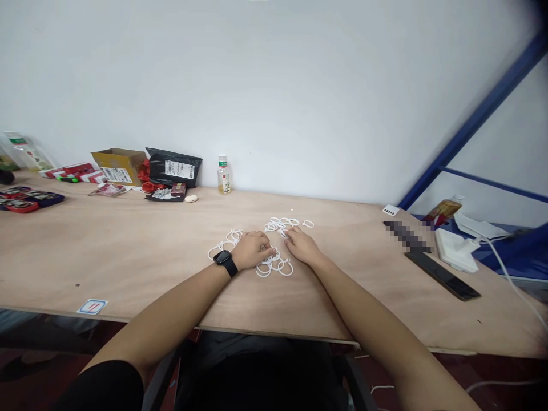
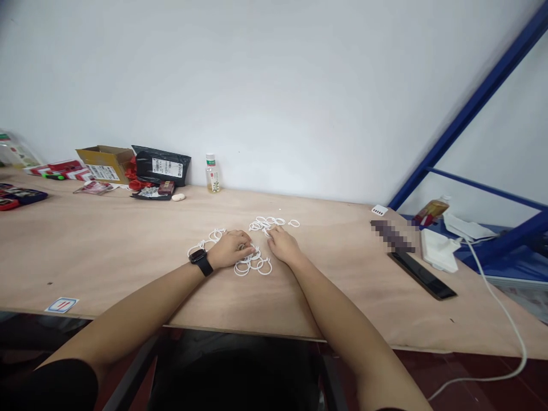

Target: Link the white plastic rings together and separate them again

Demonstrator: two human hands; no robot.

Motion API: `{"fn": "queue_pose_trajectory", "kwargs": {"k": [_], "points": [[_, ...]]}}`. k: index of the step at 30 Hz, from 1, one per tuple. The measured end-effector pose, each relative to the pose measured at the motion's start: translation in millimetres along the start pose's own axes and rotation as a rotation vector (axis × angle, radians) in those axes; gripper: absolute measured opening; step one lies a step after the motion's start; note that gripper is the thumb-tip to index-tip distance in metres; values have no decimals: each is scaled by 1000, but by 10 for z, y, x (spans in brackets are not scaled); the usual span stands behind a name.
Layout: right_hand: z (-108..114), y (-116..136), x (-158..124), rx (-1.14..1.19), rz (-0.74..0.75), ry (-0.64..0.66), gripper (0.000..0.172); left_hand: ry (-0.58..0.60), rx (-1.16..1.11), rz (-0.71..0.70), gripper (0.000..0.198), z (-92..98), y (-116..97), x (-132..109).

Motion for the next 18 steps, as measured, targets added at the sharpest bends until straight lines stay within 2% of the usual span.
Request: {"fn": "queue_pose_trajectory", "kwargs": {"k": [3,6,11,14,18], "points": [[4,-26,-3,38,-39,-25,13,-4,-9,-9,27,12,-1,-4],[38,-26,-17,122,-10,-118,14,-13,-23,-12,25,25,-5,-9],[162,183,-108,223,196,-236,13,-95,-91,20,31,64,-21,-9],[222,382,-184,142,309,-237,17,-154,-217,39,40,93,-32,-16],[243,557,-244,6,344,-209,25,-201,-349,64,38,107,-36,-26]]}}
Point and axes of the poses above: each hand's wrist, its own x-axis towards the middle knuckle, its own z-axis out of the back of the hand, y = z × x, the point moved 2 cm from there along x, towards the middle knuckle, and after that the axes turned 11 degrees about y, right-handed, at the moved point
